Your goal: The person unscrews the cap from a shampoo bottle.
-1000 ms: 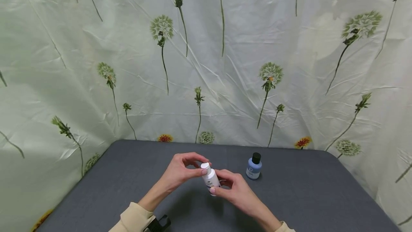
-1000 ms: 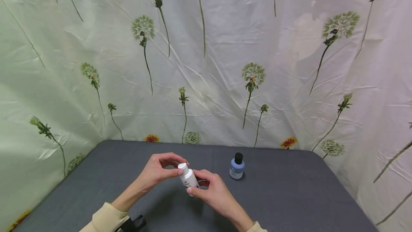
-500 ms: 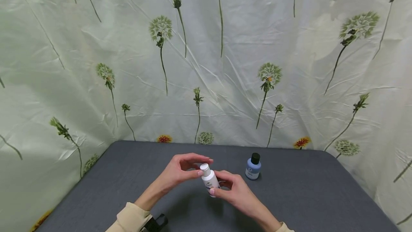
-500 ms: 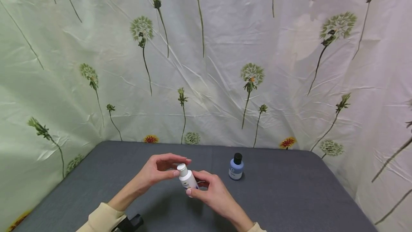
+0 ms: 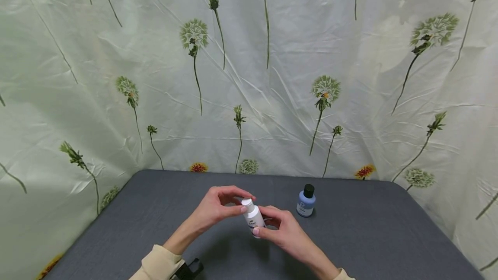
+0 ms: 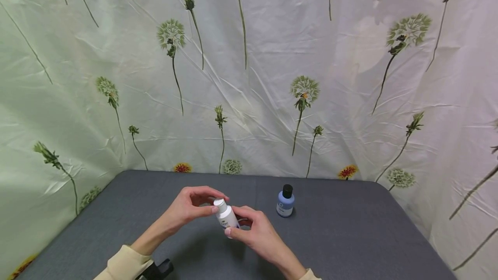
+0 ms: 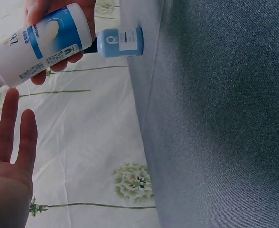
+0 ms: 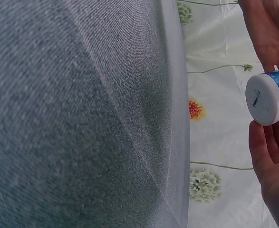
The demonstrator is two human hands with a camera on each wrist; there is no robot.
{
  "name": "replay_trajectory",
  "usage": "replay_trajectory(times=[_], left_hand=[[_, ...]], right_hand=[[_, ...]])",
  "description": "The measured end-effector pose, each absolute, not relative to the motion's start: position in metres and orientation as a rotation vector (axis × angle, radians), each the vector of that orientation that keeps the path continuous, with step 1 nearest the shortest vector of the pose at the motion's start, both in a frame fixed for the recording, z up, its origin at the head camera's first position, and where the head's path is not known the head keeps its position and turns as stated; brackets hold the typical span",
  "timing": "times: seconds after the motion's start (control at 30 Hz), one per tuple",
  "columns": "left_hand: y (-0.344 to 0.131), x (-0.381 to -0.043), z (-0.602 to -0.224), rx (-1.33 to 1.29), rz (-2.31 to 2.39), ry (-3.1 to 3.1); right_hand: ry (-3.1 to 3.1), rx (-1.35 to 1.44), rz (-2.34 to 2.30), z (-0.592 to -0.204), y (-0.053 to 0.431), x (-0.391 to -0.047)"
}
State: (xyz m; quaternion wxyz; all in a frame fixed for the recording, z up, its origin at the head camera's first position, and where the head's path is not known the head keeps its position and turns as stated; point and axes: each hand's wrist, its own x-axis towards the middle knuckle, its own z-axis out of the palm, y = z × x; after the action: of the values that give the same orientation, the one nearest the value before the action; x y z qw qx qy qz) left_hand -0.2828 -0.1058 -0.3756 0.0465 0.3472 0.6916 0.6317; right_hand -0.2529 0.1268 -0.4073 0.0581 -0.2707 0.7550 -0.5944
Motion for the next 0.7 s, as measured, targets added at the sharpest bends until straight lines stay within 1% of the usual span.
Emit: replay_trajectory(times=[0.37,0.7], left_hand=[[-0.1042,-0.2837,-0.3774,1.044,1.899,2.259],[-0.1075,-0.2847,-0.3794,1.146,1.924,2.059]], right_hand=[[2.283,-0.781,-1.787,-0.4069,0.1257,-0.2523],[2.283,-0.819,-1.792,-0.4086,0.125,-0.2529]])
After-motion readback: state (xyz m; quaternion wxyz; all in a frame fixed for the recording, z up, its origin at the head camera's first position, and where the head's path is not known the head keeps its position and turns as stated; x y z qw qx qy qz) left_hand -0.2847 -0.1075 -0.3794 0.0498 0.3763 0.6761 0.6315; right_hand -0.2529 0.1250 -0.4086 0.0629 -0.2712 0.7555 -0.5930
